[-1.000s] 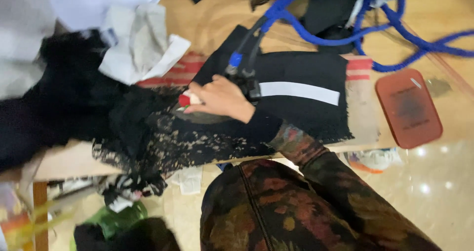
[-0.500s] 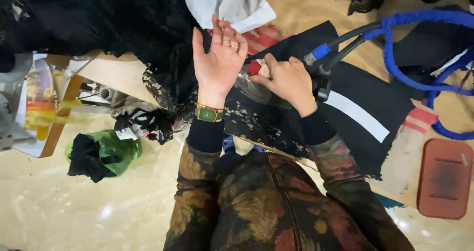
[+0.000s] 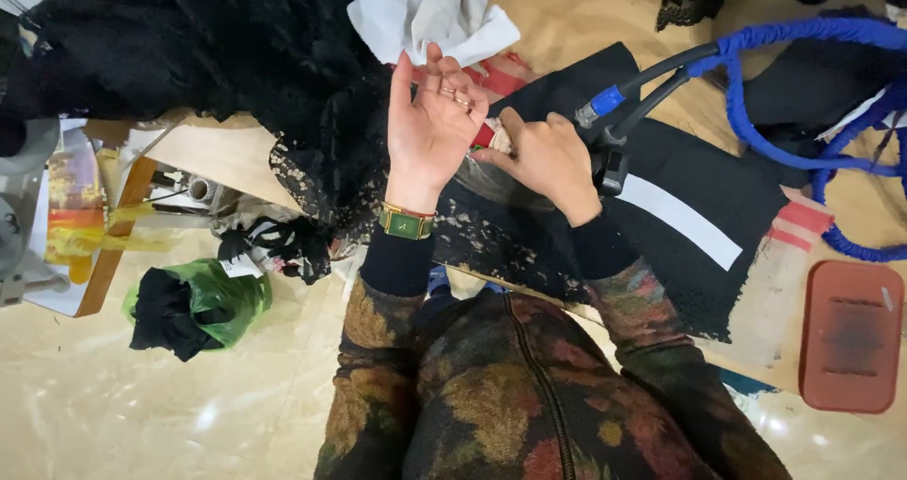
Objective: Ironing and pressing black fabric pieces with white interfacing in a sewing factory.
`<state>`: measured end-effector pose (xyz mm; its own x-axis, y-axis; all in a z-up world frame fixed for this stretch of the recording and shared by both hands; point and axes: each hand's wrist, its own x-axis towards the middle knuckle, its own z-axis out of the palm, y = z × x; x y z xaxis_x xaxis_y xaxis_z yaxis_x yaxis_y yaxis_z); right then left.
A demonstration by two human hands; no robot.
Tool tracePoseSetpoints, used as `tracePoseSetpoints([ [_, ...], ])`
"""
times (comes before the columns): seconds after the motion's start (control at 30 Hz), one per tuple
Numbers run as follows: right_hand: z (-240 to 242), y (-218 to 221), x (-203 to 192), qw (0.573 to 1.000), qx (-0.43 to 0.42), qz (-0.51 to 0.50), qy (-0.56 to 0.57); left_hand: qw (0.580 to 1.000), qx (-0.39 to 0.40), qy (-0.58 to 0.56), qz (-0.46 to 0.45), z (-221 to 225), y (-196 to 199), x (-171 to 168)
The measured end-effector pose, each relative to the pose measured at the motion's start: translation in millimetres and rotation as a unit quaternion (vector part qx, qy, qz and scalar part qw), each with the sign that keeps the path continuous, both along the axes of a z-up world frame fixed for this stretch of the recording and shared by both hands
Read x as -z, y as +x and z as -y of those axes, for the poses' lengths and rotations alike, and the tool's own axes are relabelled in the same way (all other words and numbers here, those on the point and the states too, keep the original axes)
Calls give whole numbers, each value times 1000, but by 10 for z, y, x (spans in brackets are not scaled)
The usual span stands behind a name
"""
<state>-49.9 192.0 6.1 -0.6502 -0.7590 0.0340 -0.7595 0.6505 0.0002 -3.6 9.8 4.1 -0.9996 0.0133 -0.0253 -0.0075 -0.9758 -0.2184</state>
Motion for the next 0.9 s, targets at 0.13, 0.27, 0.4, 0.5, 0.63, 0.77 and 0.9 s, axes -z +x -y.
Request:
tracePoseSetpoints([
  [0.13, -5, 2, 0, 1000, -5, -11, -2, 999, 3, -24, 32, -44, -32, 0],
  [0.27, 4, -6, -14, 1000, 1, 10, -4, 997, 4, -44, 69, -56, -58, 8],
  [0.4, 17, -7, -17, 1000, 7, 12, 12, 997, 7, -46, 66, -58, -82, 104],
  [0.5, 33, -3, -50, 999, 6, 22, 22, 996, 1, -50, 77, -73, -95, 138],
  [0.63, 39, 2, -68, 999, 13, 36, 14, 996, 6, -54, 76, -72, -91, 148],
  [0.77, 37, -5, -51, 999, 15, 43, 0, 996, 7, -62, 60, 102, 44, 40],
  [0.9, 24, -10, -136, 1000, -10, 8, -6, 985, -79, -114, 107, 389, 394, 140],
])
